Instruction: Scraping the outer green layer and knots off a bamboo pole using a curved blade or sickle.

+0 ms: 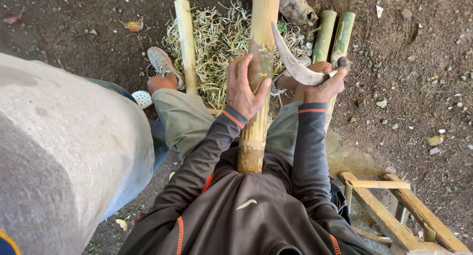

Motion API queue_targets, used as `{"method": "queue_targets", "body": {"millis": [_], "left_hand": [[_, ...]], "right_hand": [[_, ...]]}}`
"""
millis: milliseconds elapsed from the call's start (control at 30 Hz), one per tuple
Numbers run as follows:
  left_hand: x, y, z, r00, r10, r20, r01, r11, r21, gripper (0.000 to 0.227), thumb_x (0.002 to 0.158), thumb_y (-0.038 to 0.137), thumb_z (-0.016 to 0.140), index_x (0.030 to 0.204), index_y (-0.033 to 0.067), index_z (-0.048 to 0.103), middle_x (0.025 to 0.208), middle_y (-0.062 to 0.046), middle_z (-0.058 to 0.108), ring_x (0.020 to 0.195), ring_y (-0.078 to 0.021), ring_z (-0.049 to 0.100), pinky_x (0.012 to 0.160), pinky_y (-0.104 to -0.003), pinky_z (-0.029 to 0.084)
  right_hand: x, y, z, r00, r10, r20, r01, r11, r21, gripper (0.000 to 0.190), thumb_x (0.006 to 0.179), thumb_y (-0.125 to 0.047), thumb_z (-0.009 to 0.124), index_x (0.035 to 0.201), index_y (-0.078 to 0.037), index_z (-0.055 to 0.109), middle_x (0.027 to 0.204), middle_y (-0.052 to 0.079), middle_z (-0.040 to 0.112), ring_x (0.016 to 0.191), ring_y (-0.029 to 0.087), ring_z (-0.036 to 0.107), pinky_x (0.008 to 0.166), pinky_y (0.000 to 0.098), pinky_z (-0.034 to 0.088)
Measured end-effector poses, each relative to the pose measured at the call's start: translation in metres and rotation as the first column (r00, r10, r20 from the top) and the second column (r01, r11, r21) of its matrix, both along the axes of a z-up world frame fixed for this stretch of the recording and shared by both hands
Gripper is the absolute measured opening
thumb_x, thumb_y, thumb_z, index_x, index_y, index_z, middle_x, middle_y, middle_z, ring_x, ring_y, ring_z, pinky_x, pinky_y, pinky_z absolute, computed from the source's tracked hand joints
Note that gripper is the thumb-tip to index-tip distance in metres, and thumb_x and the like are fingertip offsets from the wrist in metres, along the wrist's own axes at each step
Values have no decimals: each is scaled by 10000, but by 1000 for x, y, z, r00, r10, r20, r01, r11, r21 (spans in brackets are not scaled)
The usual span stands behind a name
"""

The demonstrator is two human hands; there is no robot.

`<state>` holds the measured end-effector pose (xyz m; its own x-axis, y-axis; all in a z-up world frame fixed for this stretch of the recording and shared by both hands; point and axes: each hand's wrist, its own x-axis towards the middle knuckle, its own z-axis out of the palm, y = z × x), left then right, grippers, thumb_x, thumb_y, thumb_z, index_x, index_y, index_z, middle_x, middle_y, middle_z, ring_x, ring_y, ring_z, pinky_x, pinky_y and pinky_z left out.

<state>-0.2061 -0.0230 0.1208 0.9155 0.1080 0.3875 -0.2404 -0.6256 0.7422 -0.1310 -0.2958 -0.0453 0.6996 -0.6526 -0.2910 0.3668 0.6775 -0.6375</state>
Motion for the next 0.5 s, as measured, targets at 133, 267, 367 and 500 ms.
{"method": "queue_targets", "body": {"millis": [133,267,367,500], "left_hand": [[0,-8,11,996,-42,-80,17,958,-287,651,915,305,779,1400,-3,474,1105,-156,638,885,-251,646,802,-375,565],[4,-17,2,948,-269,-171,66,691,-720,601,888,243,818,1324,-31,508,927,-69,708,757,-84,705,674,-218,617],[6,-25,-6,952,-283,-120,105,667,-737,420,906,197,836,1163,-44,607,981,-81,739,803,-107,717,716,-257,613],[9,-25,-8,944,-318,-90,67,451,-890,291,925,156,808,1108,-27,674,972,-72,747,800,-102,704,713,-261,594]], "right_hand": [[-14,61,84,998,-45,53,44,999,15,299,1029,-279,615,1079,12,571,856,46,566,694,126,570,606,273,497],[-23,83,114,998,-30,50,34,995,-97,311,1030,-326,590,1090,-22,564,845,40,586,715,129,568,634,272,486],[-31,100,134,997,17,81,1,976,-217,324,1066,-349,554,1087,-25,554,825,55,581,715,138,554,642,285,472],[-47,120,162,995,28,99,3,956,-293,328,1079,-341,523,1107,-17,561,826,53,584,714,137,548,656,302,485]]}}
